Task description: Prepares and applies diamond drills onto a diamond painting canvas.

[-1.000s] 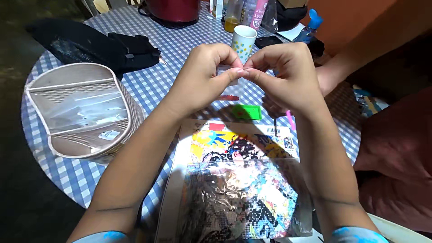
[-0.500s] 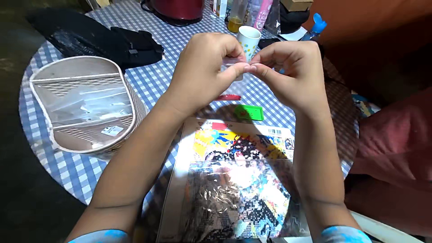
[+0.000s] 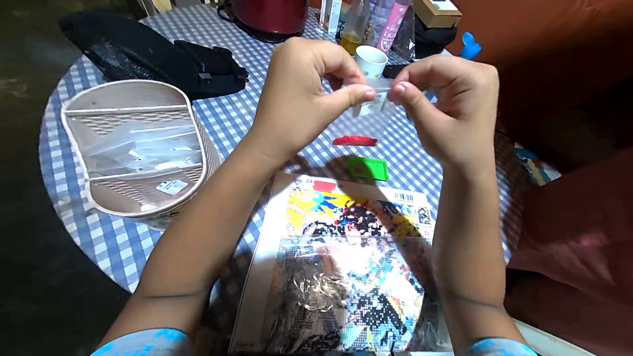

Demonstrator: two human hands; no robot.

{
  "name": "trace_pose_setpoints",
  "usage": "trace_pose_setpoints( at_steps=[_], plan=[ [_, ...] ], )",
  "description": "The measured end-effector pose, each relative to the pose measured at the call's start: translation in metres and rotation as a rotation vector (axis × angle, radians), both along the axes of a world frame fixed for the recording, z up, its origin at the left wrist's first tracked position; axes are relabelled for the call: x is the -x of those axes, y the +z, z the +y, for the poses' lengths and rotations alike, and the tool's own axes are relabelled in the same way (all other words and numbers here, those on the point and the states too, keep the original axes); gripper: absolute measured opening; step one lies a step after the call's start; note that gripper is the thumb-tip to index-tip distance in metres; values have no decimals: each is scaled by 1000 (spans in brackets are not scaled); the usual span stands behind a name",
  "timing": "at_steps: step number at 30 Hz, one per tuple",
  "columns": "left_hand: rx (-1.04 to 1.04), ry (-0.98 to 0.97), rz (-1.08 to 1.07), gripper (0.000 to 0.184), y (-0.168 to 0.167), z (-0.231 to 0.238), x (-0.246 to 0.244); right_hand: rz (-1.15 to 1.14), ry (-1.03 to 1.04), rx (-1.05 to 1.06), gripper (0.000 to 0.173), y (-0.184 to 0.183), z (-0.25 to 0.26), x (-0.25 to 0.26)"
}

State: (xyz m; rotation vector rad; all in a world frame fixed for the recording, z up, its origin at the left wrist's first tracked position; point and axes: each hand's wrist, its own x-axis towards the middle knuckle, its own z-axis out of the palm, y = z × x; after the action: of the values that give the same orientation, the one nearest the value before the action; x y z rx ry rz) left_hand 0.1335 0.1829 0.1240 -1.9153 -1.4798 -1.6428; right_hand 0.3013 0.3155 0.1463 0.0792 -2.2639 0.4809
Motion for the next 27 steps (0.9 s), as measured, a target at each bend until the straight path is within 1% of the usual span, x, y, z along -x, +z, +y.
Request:
trace_pose_setpoints(
  at_steps=[2, 7, 10, 15, 18, 20, 22, 24, 27],
  plan=[
    [-27, 20, 25, 15, 1, -2, 1, -2, 1, 16, 16, 0, 5, -2],
    [-88, 36, 91, 16, -3, 1, -5, -71, 104, 55, 18, -1, 7, -2],
    [-75, 0, 80, 15, -5, 3, -7, -16, 84, 22, 14, -4, 6, 1],
    [-5, -105, -7, 18, -6, 7, -3, 80, 36, -31, 14, -9, 4, 2],
    [8, -180, -64, 12, -7, 9, -4, 97, 47, -66, 16, -11, 1, 5],
    [1, -187, -45, 8, -6, 7, -4, 97, 67, -56, 15, -12, 0, 7],
    [-19, -160, 10, 9, -5, 7, -6, 47, 103, -6, 15, -12, 3, 5],
    [-52, -143, 38, 11, -5, 8, -10, -38, 156, 62, 18, -12, 8, -1],
    [-49, -110, 32, 10, -6, 4, -12, -56, 226, 81, 13, -18, 13, -1]
  ],
)
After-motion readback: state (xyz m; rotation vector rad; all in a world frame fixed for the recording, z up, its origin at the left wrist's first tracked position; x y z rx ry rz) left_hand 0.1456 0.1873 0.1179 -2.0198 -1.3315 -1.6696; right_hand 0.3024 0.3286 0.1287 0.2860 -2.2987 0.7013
